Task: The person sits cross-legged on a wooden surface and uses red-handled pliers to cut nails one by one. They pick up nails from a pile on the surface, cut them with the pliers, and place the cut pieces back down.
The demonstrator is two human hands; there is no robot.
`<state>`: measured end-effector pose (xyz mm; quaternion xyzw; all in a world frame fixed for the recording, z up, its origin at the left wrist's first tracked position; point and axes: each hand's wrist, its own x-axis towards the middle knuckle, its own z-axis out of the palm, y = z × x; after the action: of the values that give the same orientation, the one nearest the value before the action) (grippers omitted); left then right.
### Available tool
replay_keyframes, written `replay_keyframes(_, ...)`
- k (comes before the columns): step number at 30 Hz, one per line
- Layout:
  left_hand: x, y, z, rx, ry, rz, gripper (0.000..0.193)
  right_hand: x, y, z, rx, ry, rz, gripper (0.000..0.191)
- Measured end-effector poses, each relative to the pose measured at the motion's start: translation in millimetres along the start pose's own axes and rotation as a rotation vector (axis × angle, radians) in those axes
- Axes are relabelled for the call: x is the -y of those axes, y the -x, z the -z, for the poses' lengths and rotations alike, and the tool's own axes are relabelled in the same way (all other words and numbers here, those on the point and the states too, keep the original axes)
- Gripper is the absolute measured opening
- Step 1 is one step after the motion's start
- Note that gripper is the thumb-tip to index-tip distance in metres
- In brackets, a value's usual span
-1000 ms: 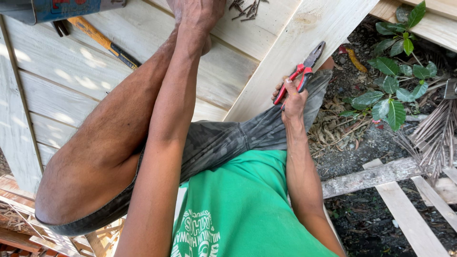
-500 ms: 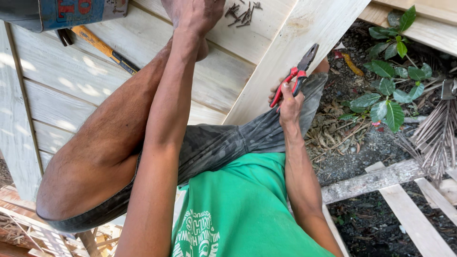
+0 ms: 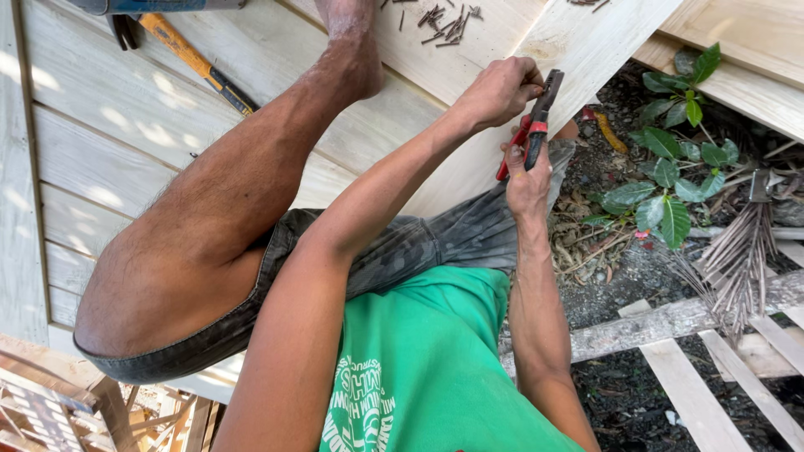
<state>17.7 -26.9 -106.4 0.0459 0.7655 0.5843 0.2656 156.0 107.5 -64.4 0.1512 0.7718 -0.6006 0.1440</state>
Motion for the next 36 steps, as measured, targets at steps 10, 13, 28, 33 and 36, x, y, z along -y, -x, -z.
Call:
replay_keyframes(10, 7.0, -10.9, 5.6, -0.077, 0.099, -0.134, 0.014, 17.8, -7.6, 0.6, -0.076, 0.139, -0.041, 0.061)
replay_keyframes(13, -3.0, -9.6, 10.8, -0.047, 0.043, -0.089, 0.016, 18.9, -13.2, 5.4, -0.077, 0.067, -0.029, 0.062)
replay_keyframes(28, 14.4, -13.3, 0.2, -0.069, -0.120, -0.148, 0.014, 24.5, -9.1, 4.5, -0.033, 0.202, -0.002, 0.054)
replay_keyframes(33, 12.5, -10.8, 2.5, -0.021, -0.126, -0.134, 0.018, 26.4, -5.6, 10.2, -0.036, 0.315, -0.007, 0.056)
replay_keyframes(36, 10.2, -11.3, 3.8, 0.021, -0.148, -0.075, 0.017, 23.2, -5.6, 13.8, -0.032, 0.194, -0.194, 0.059)
